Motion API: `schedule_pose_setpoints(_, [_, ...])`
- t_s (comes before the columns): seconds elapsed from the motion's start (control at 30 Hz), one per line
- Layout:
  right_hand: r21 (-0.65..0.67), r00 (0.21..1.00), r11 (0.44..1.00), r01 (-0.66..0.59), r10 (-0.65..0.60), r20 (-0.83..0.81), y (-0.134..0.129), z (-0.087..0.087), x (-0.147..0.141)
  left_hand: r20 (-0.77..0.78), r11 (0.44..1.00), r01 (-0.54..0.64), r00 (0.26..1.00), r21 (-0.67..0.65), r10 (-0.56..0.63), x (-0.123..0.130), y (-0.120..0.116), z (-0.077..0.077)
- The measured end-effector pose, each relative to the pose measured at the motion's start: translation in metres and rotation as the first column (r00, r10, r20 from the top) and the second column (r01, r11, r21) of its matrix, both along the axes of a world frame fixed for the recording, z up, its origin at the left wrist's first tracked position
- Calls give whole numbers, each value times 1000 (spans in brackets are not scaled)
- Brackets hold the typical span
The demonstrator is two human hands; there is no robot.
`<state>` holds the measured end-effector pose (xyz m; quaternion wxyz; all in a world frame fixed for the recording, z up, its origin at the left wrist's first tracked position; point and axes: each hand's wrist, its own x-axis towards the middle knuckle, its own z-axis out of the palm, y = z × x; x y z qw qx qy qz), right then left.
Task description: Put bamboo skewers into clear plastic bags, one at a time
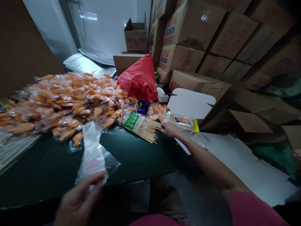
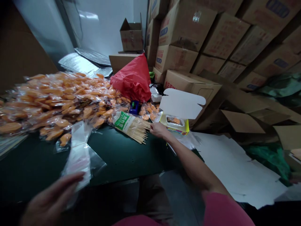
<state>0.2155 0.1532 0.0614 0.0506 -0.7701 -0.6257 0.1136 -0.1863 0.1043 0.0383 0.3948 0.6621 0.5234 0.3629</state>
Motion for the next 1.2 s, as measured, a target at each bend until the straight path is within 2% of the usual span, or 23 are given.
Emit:
schedule_pose_setpoints(0.03, [-7, 999, 1000, -5, 5, -38, -10, 3, 5, 57, 990, 102, 994, -98, -96, 22, -14, -4])
schedule_pose_setpoints(0.07, [-14, 997, 1000, -9, 8, -80, -22, 5, 9, 130, 955, 228, 970, -192, -205, 44, -26, -8])
schedule_pose_setpoints(0.13, [-22, 985, 1000, -12, 8, -175, -52, 7, 13, 312, 842, 423, 893, -334, -325, 85, -41, -16])
schedule_pose_setpoints(0.17, [-21, 974, 1000, -10, 5, -226, -68, 7, 13, 411, 781, 491, 849, -386, -331, 104, -44, -20])
schedule_pose_setpoints(0.23, [2, 945, 1000, -2, 2, -326, -100, 4, 3, 577, 680, 571, 775, -461, -259, 135, -41, -25])
schedule_pose_setpoints(0.3, [42, 911, 999, -10, 27, -411, -126, -2, -15, 671, 612, 614, 720, -498, -177, 159, -31, -26])
schedule_pose_setpoints(0.33, [60, 892, 998, -30, 54, -449, -135, -6, -26, 694, 599, 629, 701, -496, -161, 168, -26, -25])
schedule_pose_setpoints(0.4, [115, 837, 987, -112, 156, -524, -144, -12, -46, 707, 632, 633, 682, -446, -184, 180, -15, -22])
schedule_pose_setpoints(0.5, [167, 782, 948, -271, 318, -536, -134, -16, -59, 656, 765, 558, 714, -321, -245, 182, -4, -19])
schedule_pose_setpoints(0.6, [156, 870, 945, -288, 326, -369, -98, -14, -50, 612, 850, 444, 766, -283, -196, 170, 3, -21])
schedule_pose_setpoints(0.67, [178, 956, 965, -194, 227, -186, -66, -15, -42, 605, 874, 382, 785, -299, -136, 161, 4, -24])
schedule_pose_setpoints(0.77, [150, 985, 979, -138, 151, -82, -23, -22, -40, 589, 878, 354, 801, -323, -106, 153, 1, -26])
schedule_pose_setpoints(0.87, [96, 988, 984, -150, 153, -21, -3, -29, -42, 583, 876, 349, 807, -334, -99, 149, -1, -28])
schedule_pose_setpoints(0.97, [80, 986, 982, -169, 168, 21, 2, -32, -39, 585, 875, 321, 809, -362, -55, 148, 1, -31])
schedule_pose_setpoints(1.1, [57, 983, 982, -178, 175, 61, 0, -28, -36, 597, 848, 343, 801, -404, -40, 154, 4, -34])
schedule_pose_setpoints(1.2, [27, 978, 981, -192, 189, 85, -4, -18, -45, 507, 844, 305, 861, -441, -46, 161, 0, -31])
